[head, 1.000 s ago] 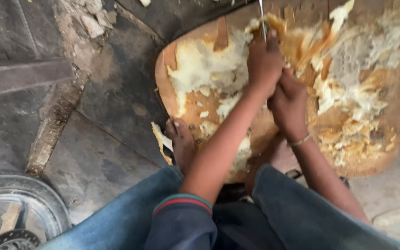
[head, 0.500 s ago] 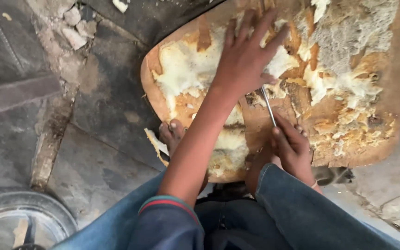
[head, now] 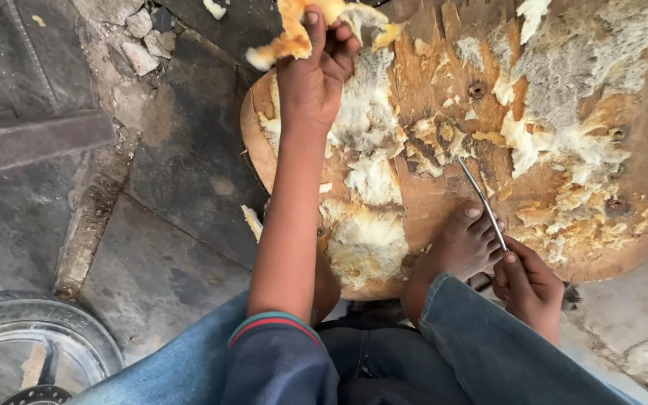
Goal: Stripping old foam from a motorcycle seat base using a metal scraper.
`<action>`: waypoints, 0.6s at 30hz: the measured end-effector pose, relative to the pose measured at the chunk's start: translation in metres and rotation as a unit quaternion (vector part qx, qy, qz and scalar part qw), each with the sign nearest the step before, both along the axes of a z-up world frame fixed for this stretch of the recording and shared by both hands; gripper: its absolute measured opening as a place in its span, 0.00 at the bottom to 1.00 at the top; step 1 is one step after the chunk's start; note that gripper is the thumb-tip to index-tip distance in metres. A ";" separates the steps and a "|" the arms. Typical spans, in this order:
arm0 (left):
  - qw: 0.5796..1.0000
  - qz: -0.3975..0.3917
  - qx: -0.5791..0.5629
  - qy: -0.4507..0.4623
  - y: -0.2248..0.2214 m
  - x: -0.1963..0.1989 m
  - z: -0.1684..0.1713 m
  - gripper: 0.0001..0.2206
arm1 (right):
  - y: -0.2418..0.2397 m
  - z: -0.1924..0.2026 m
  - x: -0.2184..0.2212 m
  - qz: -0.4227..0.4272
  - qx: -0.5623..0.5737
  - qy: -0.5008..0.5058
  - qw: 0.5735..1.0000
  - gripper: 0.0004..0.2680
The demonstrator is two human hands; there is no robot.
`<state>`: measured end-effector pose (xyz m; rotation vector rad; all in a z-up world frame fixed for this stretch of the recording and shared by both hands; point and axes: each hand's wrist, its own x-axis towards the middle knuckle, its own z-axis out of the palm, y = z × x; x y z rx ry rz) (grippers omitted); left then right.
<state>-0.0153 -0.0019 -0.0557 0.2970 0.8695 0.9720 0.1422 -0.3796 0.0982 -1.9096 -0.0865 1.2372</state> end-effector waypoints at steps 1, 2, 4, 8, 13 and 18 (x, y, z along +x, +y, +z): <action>0.998 -0.003 0.035 -0.059 0.003 -0.007 -0.004 0.16 | 0.002 0.001 -0.002 -0.006 0.005 -0.002 1.000 0.13; 0.998 -0.004 0.034 -0.059 0.004 -0.003 0.007 0.16 | -0.001 -0.001 -0.001 -0.007 0.004 -0.001 1.000 0.13; 0.999 -0.029 0.019 -0.009 0.008 0.005 0.029 0.24 | -0.005 -0.006 -0.001 -0.007 0.014 0.001 1.000 0.13; 0.990 0.012 -0.064 -0.129 0.010 0.016 0.009 0.22 | -0.005 -0.007 -0.001 -0.003 0.058 0.019 0.998 0.13; 0.998 0.025 0.026 -0.053 0.004 0.073 -0.056 0.13 | 0.000 -0.006 -0.001 -0.024 0.012 0.017 1.000 0.13; 0.993 0.109 -0.019 -0.037 0.043 0.100 -0.052 0.11 | 0.005 -0.004 0.000 -0.022 0.010 0.017 1.000 0.13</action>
